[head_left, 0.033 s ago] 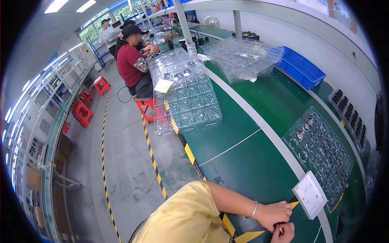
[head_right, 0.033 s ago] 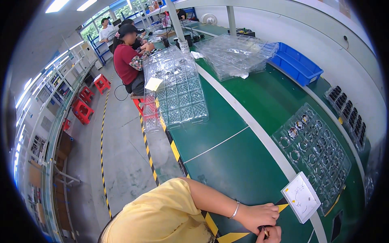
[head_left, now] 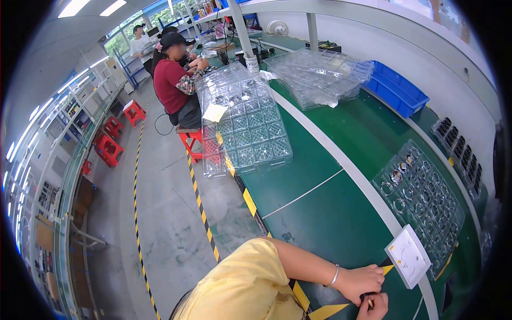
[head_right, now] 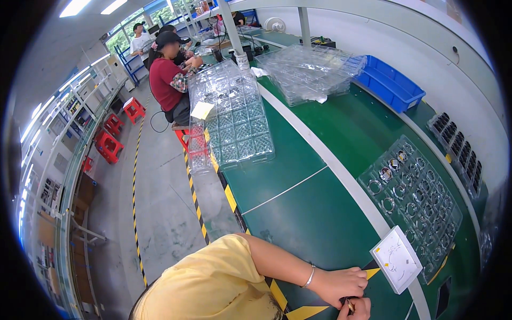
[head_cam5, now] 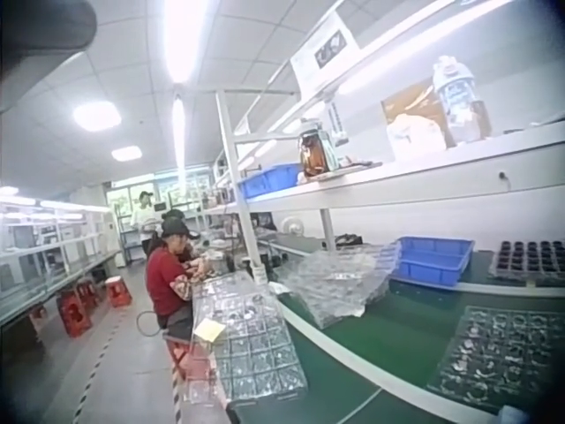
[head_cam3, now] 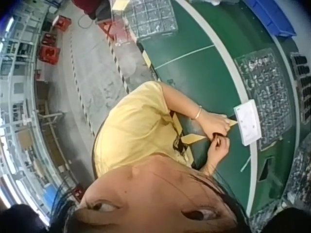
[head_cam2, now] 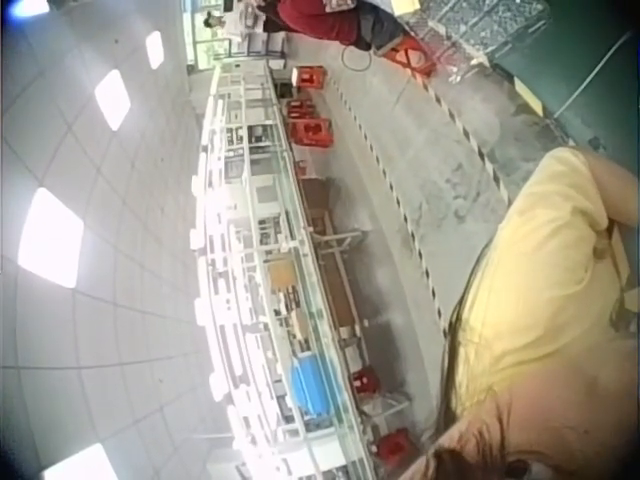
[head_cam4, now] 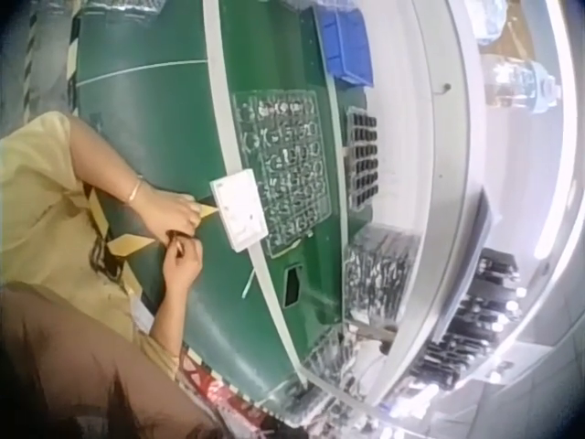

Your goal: The person assembles small electronic components into a circular housing at a workbench, using tweezers to manipulate the parts.

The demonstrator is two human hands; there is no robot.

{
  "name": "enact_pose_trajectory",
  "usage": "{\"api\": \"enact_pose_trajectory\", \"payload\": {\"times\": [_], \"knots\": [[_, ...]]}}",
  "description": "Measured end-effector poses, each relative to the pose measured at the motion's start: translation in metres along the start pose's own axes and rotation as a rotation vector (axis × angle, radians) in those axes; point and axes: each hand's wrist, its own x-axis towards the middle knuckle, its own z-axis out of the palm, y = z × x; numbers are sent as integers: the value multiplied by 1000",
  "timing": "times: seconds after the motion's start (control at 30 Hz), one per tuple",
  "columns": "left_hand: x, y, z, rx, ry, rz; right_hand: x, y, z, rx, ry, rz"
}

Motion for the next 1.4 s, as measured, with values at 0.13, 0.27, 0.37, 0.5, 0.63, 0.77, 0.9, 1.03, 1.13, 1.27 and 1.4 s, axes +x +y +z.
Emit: {"api": "enact_pose_trajectory", "payload": {"times": [0.13, 0.27, 0.37, 0.5, 0.63, 0.77, 0.9, 1.03, 1.13, 1.27, 1.4], "knots": [[1, 0, -1, -35, 2, -16, 2, 0, -3, -4, 22, -48], [1, -1, -5, -71, 7, -39, 1, 4, -9, -10, 87, 74], [0, 0, -15, -52, -59, -47, 1, 10, -12, -74, 165, 55], [-6, 0, -17, -66, -50, -43, -2, 10, -14, -151, 274, 78], [-7, 3, -15, -50, -50, -39, 1, 2, -12, -109, 330, 139], [1, 11, -30, -11, -97, -54, -18, 29, -6, 60, 335, 344], [1, 14, -50, 96, -69, -48, -8, 10, -11, -85, 112, 152], [2, 16, -65, 122, -144, -120, 4, -3, -8, -46, 53, -35], [9, 14, -55, -7, -150, -96, -2, 7, -9, -88, 39, 24], [4, 19, -53, 29, -193, -115, -13, 11, -5, -41, 14, -3], [1, 23, -52, 29, -170, -130, -14, 11, -3, -34, 7, -34]]}}
